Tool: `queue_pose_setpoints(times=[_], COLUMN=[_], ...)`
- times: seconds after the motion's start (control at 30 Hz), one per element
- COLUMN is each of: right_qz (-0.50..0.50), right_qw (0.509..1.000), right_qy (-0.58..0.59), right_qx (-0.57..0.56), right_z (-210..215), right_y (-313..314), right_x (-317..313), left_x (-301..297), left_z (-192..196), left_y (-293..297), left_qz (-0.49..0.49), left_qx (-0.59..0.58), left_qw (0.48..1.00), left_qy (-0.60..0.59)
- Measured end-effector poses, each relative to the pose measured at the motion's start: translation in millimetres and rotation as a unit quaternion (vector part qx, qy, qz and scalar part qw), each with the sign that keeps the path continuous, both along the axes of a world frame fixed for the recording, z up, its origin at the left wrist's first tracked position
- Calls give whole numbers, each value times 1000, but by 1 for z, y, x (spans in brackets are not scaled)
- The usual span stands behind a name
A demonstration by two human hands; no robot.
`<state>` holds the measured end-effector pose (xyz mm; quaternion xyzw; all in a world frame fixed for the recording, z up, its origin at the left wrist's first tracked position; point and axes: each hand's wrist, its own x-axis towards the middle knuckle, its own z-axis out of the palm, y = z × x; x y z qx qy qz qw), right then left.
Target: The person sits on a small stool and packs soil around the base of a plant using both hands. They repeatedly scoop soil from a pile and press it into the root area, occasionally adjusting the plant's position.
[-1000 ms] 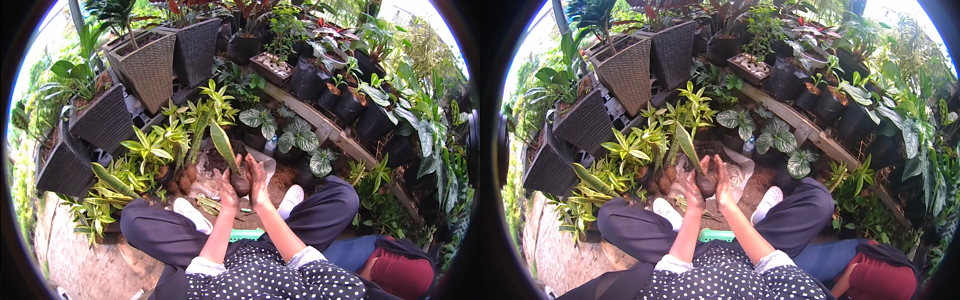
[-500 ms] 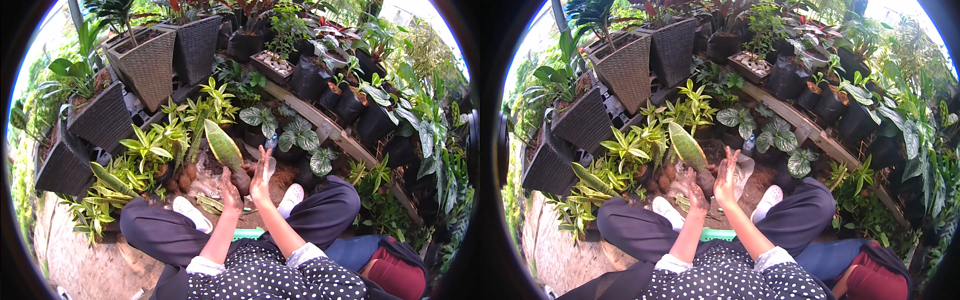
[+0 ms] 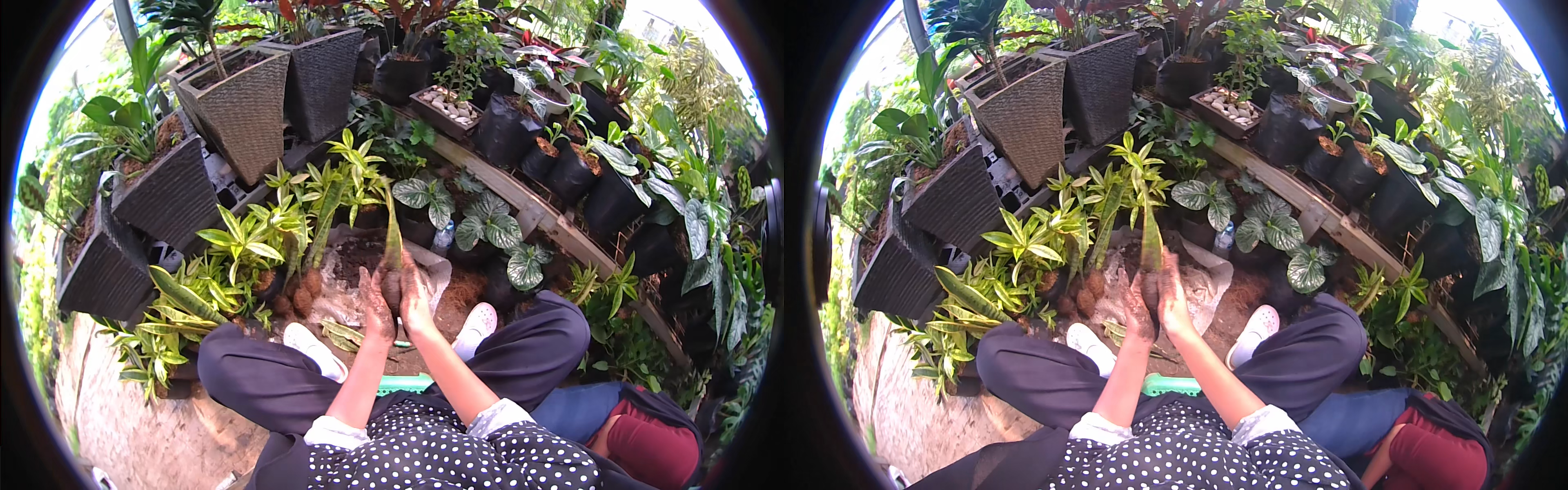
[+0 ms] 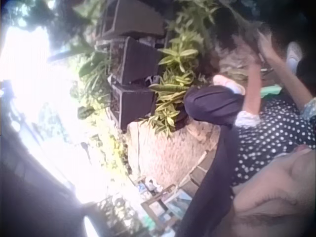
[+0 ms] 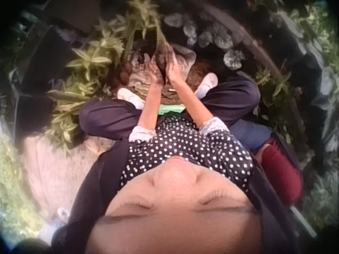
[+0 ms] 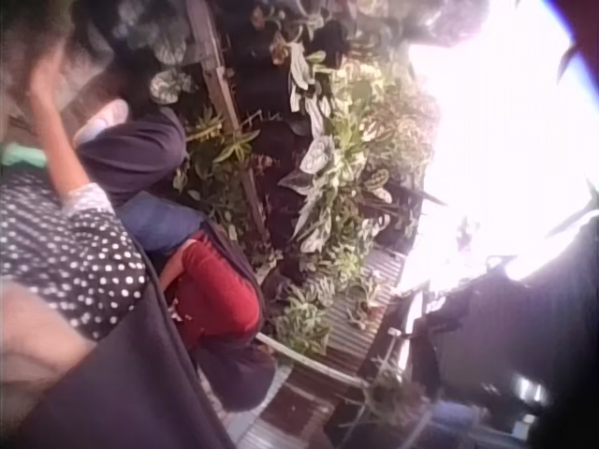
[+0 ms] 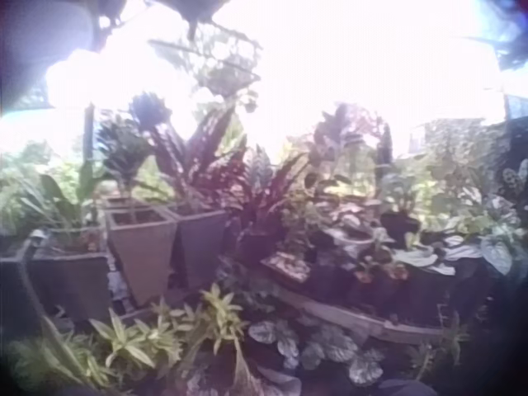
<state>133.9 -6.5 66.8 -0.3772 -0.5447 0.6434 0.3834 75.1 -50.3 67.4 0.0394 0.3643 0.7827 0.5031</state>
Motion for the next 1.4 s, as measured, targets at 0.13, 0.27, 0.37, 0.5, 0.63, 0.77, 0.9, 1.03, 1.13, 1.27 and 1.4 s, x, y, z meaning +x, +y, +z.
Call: queue_pose_setpoints(times=[0.13,0.27,0.37,0.5,0.63,0.77,0.9,1.03,1.13,1.27,1.4], right_qz=[-115,-36,-65,-2,-21,22,11,47,38,82,44], right_qw=[988,985,992,984,972,979,973,942,979,980,963], right_qy=[103,169,-65,125,232,175,197,251,173,137,222], right_qx=[24,3,81,-128,-40,-97,-120,-219,-101,-121,-148], right_z=[-17,-2,-2,3,-11,16,23,23,7,-12,-68], right_y=[4,9,3,23,5,-3,0,0,-1,2,14], right_x=[-9,0,0,7,-1,3,3,1,1,1,3], left_x=[0,8,14,-1,6,11,1,3,4,-22,-31], left_z=[-18,-25,-29,-5,7,9,-5,-20,-11,-77,-32], left_y=[-5,-2,-4,-7,8,10,3,0,-3,-7,8], left_qz=[-53,0,21,-19,51,135,111,61,50,19,-8], left_qx=[51,40,76,109,70,120,115,98,33,-11,65], left_qw=[996,996,984,990,986,984,965,965,960,975,992], left_qy=[59,77,157,93,145,-10,-210,-236,-273,223,104])
